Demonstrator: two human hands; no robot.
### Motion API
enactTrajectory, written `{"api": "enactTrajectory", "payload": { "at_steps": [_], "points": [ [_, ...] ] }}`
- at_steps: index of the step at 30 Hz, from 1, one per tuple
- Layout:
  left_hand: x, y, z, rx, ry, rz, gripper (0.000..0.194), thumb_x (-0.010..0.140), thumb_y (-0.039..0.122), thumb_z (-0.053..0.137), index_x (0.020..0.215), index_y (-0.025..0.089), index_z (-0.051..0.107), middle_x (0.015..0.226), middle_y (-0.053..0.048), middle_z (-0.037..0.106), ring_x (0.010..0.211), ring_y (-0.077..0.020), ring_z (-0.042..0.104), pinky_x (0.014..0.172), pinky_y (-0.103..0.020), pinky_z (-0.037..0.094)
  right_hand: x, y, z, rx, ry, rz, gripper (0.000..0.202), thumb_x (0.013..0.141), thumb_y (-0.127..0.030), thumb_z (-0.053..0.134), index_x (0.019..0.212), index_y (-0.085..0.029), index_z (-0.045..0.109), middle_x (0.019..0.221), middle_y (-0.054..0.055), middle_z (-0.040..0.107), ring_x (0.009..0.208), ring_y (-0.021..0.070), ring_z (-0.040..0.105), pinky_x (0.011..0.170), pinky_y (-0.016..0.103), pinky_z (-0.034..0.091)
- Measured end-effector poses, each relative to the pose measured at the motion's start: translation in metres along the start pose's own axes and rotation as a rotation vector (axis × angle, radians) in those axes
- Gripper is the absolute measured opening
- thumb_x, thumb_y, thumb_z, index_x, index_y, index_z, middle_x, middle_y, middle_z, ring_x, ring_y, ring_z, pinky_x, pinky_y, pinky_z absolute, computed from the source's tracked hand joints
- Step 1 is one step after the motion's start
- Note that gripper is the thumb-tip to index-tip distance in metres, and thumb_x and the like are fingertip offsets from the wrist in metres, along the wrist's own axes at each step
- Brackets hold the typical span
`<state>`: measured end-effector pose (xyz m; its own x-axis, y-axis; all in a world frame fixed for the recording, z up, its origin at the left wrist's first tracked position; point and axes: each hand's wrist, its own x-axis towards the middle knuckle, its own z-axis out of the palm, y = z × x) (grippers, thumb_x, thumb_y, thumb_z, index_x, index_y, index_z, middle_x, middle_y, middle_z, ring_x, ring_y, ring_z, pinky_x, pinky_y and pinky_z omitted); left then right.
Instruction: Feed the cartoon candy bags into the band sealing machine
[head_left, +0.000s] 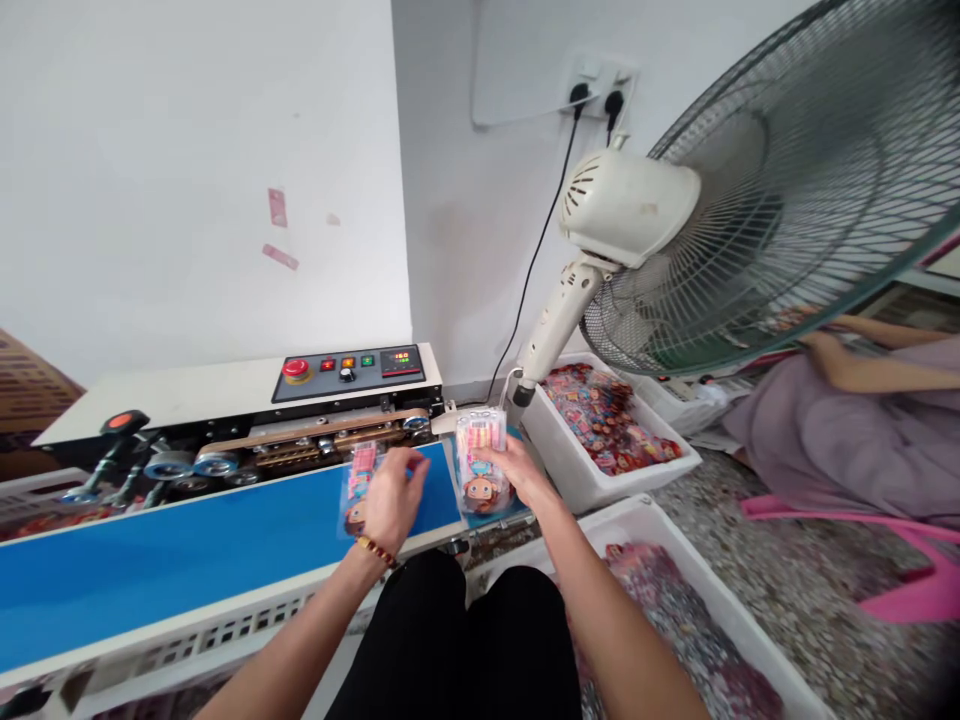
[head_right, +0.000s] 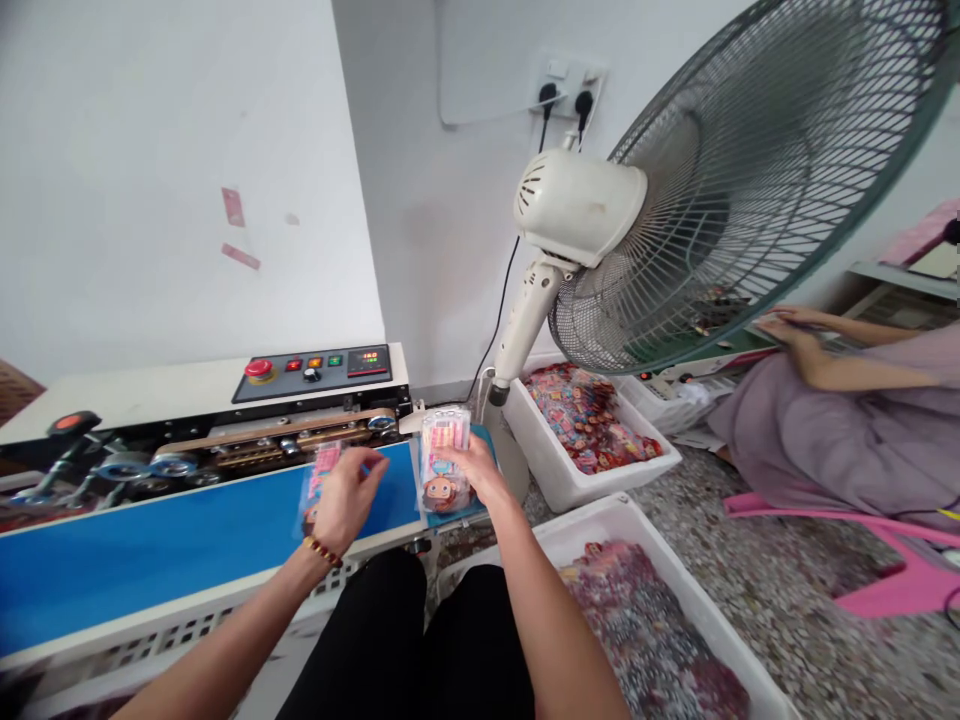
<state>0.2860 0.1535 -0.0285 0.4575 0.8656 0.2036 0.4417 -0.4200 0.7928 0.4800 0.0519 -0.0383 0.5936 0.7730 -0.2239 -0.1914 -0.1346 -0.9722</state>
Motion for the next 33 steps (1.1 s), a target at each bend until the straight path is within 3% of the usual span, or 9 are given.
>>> {"api": "enactTrajectory", "payload": {
  "at_steps": [3, 6, 9, 15, 22, 26, 28, 31, 33],
  "points": [
    [0.010, 0.019, 0.031, -0.189, -0.193, -0.101, 0.019, 0.086, 0.039, 0.062, 0.082, 0.022, 0.067, 0.078, -0.005, 0.069, 0.072, -0.0196, 0.063, 0.069, -0.029, 0.045, 0.003, 0.004, 0.001, -0.080, -0.011, -0.060, 0.055, 0.055, -0.042, 0.089, 0.101, -0.018, 0.073, 0.098, 0.006, 0.078, 0.086, 0.0254, 0.073, 0.082, 0.038, 0.057],
    [0.028, 0.026, 0.054, -0.340, -0.234, -0.226, 0.019, 0.079, 0.037, 0.068, 0.075, 0.020, 0.063, 0.069, -0.002, 0.065, 0.060, -0.0152, 0.058, 0.058, -0.026, 0.041, 0.002, 0.007, 0.000, -0.117, -0.028, -0.086, 0.058, 0.056, -0.041, 0.089, 0.106, -0.019, 0.071, 0.101, 0.006, 0.078, 0.088, 0.0255, 0.072, 0.084, 0.038, 0.056],
    [0.037, 0.022, 0.060, -0.466, -0.266, -0.344, 0.023, 0.074, 0.037, 0.072, 0.068, 0.019, 0.059, 0.056, 0.002, 0.057, 0.047, -0.0113, 0.049, 0.050, -0.024, 0.036, -0.001, 0.008, -0.002, -0.094, -0.004, -0.063, 0.057, 0.060, -0.045, 0.087, 0.108, -0.020, 0.071, 0.102, 0.005, 0.078, 0.090, 0.0257, 0.072, 0.084, 0.038, 0.056],
    [0.043, 0.010, 0.045, -0.388, -0.267, -0.535, 0.018, 0.078, 0.032, 0.066, 0.069, 0.017, 0.062, 0.045, 0.002, 0.052, 0.041, -0.0108, 0.046, 0.043, -0.021, 0.029, -0.002, 0.008, -0.005, -0.137, 0.042, -0.059, 0.046, 0.070, -0.052, 0.078, 0.105, -0.022, 0.073, 0.105, 0.004, 0.077, 0.101, 0.0264, 0.071, 0.091, 0.039, 0.055],
    [0.060, -0.006, 0.027, -0.193, -0.228, -0.547, 0.016, 0.074, 0.026, 0.069, 0.061, 0.018, 0.065, 0.044, -0.002, 0.059, 0.038, -0.0126, 0.046, 0.045, -0.025, 0.037, 0.004, 0.015, -0.005, -0.104, 0.067, -0.080, 0.046, 0.068, -0.053, 0.079, 0.100, -0.020, 0.073, 0.098, 0.005, 0.078, 0.089, 0.0236, 0.072, 0.086, 0.037, 0.056],
    [0.060, -0.015, 0.005, -0.096, -0.223, -0.540, 0.015, 0.076, 0.027, 0.068, 0.063, 0.020, 0.066, 0.046, -0.003, 0.060, 0.042, -0.0158, 0.052, 0.050, -0.027, 0.042, 0.003, 0.013, -0.003, -0.078, 0.072, -0.064, 0.048, 0.065, -0.052, 0.082, 0.099, -0.019, 0.072, 0.099, 0.006, 0.078, 0.089, 0.0243, 0.072, 0.084, 0.037, 0.056],
    [0.050, -0.022, -0.009, -0.019, -0.137, -0.499, 0.010, 0.076, 0.030, 0.068, 0.074, 0.020, 0.067, 0.054, -0.004, 0.065, 0.049, -0.0185, 0.058, 0.053, -0.028, 0.044, 0.002, 0.011, -0.001, -0.056, 0.067, -0.058, 0.049, 0.063, -0.051, 0.083, 0.099, -0.019, 0.072, 0.098, 0.005, 0.078, 0.088, 0.0243, 0.072, 0.083, 0.036, 0.056],
    [0.028, -0.027, -0.020, 0.098, 0.133, -0.307, 0.024, 0.078, 0.037, 0.067, 0.095, 0.020, 0.066, 0.084, -0.007, 0.072, 0.070, -0.0223, 0.066, 0.063, -0.030, 0.047, 0.000, 0.008, 0.002, -0.033, 0.060, -0.043, 0.050, 0.061, -0.051, 0.083, 0.099, -0.019, 0.072, 0.095, 0.004, 0.078, 0.084, 0.0237, 0.072, 0.079, 0.034, 0.056],
    [0.014, -0.020, -0.015, 0.091, 0.139, -0.164, 0.023, 0.082, 0.041, 0.064, 0.094, 0.022, 0.066, 0.090, -0.007, 0.071, 0.077, -0.0226, 0.066, 0.068, -0.031, 0.047, 0.001, 0.008, 0.002, -0.042, 0.061, -0.034, 0.051, 0.060, -0.051, 0.084, 0.099, -0.019, 0.072, 0.093, 0.004, 0.077, 0.082, 0.0236, 0.071, 0.076, 0.034, 0.056]
  ]
}}
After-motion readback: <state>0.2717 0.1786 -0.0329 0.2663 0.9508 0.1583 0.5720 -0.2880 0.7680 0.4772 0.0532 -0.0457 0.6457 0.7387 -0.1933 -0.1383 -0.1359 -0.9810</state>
